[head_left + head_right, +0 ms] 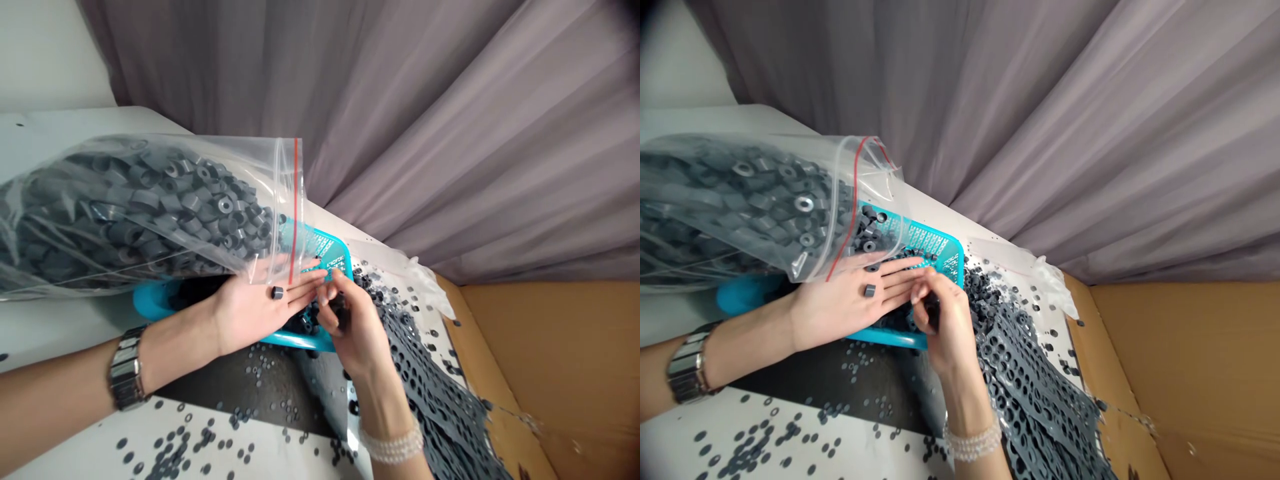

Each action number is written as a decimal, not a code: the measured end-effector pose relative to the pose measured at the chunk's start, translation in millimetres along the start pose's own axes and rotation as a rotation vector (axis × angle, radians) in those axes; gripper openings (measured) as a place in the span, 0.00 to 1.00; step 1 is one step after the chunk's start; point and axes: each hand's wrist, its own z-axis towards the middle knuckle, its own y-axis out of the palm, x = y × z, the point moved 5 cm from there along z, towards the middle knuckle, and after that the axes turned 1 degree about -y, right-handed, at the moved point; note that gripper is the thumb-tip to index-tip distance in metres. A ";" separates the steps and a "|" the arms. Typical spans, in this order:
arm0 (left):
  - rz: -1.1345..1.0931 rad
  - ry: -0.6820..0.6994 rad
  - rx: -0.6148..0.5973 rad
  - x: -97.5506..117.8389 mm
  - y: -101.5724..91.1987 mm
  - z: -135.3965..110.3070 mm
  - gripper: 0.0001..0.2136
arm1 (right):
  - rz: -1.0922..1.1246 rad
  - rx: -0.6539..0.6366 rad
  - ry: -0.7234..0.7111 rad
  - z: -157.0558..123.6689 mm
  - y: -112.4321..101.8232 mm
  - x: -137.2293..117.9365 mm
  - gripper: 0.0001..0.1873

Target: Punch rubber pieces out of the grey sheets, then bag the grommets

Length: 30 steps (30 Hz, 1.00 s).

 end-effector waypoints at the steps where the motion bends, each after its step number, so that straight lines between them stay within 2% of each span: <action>1: 0.005 0.001 0.001 0.4 -0.9 0.0 0.26 | -0.097 -0.005 -0.037 -0.7 3.6 0.6 0.18; 6: 0.078 0.009 0.079 2.8 1.6 -3.2 0.24 | -0.614 -0.071 -0.276 -7.9 24.5 -3.2 0.08; 10: 0.128 -0.011 0.132 1.7 6.4 -5.2 0.24 | -0.795 -0.099 -0.271 -9.3 27.9 1.9 0.13; 13: 0.143 -0.013 0.118 1.5 5.1 -3.9 0.24 | -0.842 -0.040 -0.311 -10.1 25.0 -0.8 0.11; 16: 0.126 -0.013 0.037 1.9 1.4 -0.7 0.23 | -0.968 0.089 -0.407 -13.1 21.3 -10.4 0.09; 18: 0.118 -0.018 -0.011 2.1 -1.4 1.0 0.23 | -1.059 0.126 -0.434 -14.8 20.3 -14.6 0.10; 24: 0.130 -0.019 -0.048 1.4 -1.9 1.3 0.22 | -1.029 0.042 -0.364 -14.9 16.7 -20.3 0.16; 30: 0.086 0.018 0.001 1.7 -2.5 1.3 0.23 | -1.022 0.062 -0.357 -14.6 9.9 -27.1 0.16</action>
